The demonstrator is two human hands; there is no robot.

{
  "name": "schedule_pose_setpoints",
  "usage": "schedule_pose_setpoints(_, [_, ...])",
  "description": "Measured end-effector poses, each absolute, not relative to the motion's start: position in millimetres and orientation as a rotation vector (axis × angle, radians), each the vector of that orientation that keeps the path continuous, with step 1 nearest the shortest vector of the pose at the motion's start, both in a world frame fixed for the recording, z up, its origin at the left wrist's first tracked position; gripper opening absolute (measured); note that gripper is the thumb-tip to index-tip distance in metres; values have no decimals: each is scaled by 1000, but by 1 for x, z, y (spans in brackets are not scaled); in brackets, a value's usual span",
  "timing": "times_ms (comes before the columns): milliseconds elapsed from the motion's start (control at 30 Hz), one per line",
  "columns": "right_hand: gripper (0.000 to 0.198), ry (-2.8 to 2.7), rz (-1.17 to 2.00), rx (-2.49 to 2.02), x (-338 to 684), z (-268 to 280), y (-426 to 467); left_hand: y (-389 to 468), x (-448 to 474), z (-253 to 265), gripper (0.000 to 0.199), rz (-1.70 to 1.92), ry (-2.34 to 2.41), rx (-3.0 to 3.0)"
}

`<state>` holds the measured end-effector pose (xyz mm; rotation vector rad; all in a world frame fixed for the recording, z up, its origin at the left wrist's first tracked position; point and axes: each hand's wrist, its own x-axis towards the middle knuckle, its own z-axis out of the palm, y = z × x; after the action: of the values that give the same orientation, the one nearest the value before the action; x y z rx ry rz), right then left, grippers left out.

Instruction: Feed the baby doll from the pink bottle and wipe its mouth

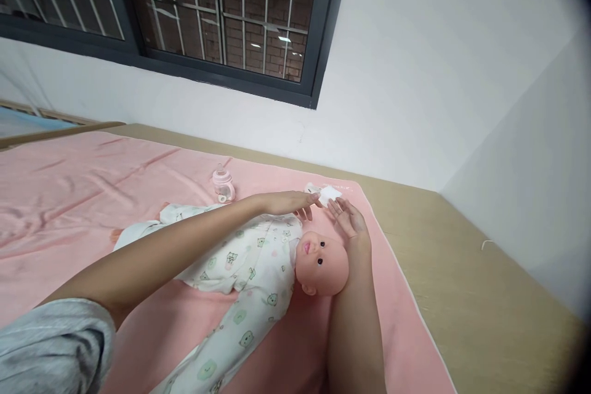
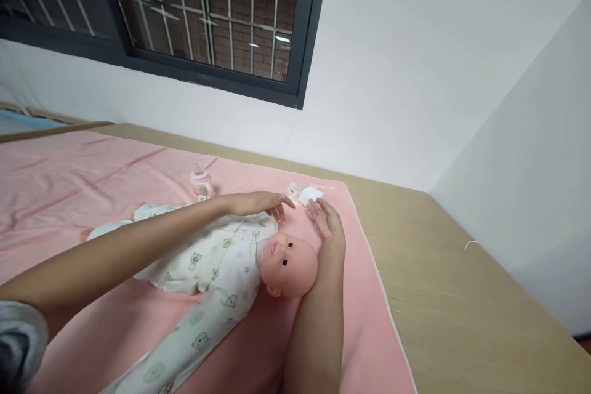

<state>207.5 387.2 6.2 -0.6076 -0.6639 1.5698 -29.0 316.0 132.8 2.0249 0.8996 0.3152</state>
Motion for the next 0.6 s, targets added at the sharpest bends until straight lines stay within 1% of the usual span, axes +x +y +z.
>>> schedule_pose_setpoints(100, [14, -697, 1572, -613, 207, 8, 384, 316, -33, 133, 91, 339, 885, 2024])
schedule_pose_setpoints(200, [22, -823, 1524, -620, 209, 12, 378, 312, -37, 137, 85, 392, 878, 2053])
schedule_pose_setpoints(300, [35, -1042, 1461, -719, 216, 23, 370, 305, -40, 141, 66, 550, 894, 2132])
schedule_pose_setpoints(367, [40, -1222, 1402, -838, 222, 35, 364, 299, -41, 142, 55, 676, 922, 2153])
schedule_pose_setpoints(467, [37, -1450, 1234, -967, 229, 57, 355, 292, -42, 142, 49, 842, 975, 2121])
schedule_pose_setpoints(600, [33, -1542, 996, -1067, 226, 92, 336, 284, -38, 137, 41, 1064, 1068, 2061])
